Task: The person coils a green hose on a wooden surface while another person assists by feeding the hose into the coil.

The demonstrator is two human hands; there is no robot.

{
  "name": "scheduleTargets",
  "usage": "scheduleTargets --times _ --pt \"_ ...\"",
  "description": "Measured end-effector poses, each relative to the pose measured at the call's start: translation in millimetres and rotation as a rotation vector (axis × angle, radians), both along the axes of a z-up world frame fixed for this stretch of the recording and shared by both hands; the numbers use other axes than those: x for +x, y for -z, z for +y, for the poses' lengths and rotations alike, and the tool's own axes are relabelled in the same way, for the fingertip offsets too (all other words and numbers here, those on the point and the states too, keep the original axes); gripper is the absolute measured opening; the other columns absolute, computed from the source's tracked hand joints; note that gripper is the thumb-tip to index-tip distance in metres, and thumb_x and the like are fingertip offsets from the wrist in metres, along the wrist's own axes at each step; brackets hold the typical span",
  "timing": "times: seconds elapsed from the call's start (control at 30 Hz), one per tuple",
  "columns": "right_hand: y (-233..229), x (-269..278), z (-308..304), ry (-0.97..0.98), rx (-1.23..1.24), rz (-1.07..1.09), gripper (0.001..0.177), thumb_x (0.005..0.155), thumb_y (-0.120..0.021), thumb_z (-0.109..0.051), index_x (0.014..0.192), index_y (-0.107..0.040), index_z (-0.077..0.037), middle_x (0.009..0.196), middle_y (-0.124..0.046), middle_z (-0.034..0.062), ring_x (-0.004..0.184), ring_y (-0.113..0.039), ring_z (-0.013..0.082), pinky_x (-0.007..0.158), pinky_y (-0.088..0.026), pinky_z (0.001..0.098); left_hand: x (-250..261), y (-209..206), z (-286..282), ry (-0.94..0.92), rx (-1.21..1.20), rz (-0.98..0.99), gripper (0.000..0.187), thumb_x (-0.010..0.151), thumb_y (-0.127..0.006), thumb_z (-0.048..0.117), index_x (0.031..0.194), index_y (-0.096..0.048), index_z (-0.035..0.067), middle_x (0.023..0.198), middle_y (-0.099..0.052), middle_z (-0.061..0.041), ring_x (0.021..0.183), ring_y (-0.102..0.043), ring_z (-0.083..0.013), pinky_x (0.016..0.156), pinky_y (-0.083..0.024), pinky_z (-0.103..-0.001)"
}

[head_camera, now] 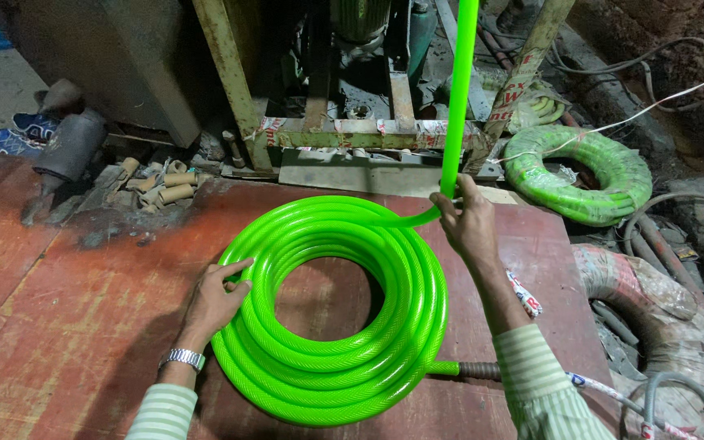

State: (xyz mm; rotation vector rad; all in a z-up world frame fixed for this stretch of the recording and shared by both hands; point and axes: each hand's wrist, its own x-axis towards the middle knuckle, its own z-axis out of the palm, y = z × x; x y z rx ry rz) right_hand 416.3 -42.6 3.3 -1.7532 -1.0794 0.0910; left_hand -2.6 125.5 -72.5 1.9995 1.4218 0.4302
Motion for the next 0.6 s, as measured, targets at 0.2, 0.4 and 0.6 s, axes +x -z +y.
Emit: scheduleTargets --times 0.2,0.4,0.6 --pt "-1 -17 -20 0.039 0.006 0.004 0.032 0.099 -0.072 -0.023 0.12 -0.06 -0.003 0.101 -0.071 0.0313 0.093 -0.071 0.0473 0.074 -0.064 0.0514 -7 3 0 0.004 -0.07 -0.075 0.048 0.085 -0.071 0.029 0.132 -0.072 0.037 0.12 -0.066 -0.011 0.106 -0.072 -0.0239 0.098 -0.054 -0.039" --pt "14 -27 -23 -0.015 0.03 -0.013 0.031 0.096 -0.074 -0.018 0.118 -0.061 -0.002 0.101 -0.071 0.0309 0.092 -0.071 0.0478 0.072 -0.063 0.0508 -8 -9 -4 0.036 -0.083 -0.099 0.048 0.086 -0.072 0.025 0.133 -0.072 0.031 0.125 -0.064 -0.016 0.107 -0.072 -0.0268 0.099 -0.054 -0.041" --pt "21 -38 -43 -0.029 0.056 0.034 0.032 0.095 -0.074 -0.018 0.117 -0.061 0.001 0.101 -0.07 0.0326 0.09 -0.071 0.0488 0.072 -0.063 0.0521 -19 -3 -8 0.132 -0.102 -0.077 0.061 0.081 -0.078 0.023 0.141 -0.066 0.025 0.133 -0.06 -0.019 0.105 -0.071 -0.0261 0.097 -0.056 -0.041"
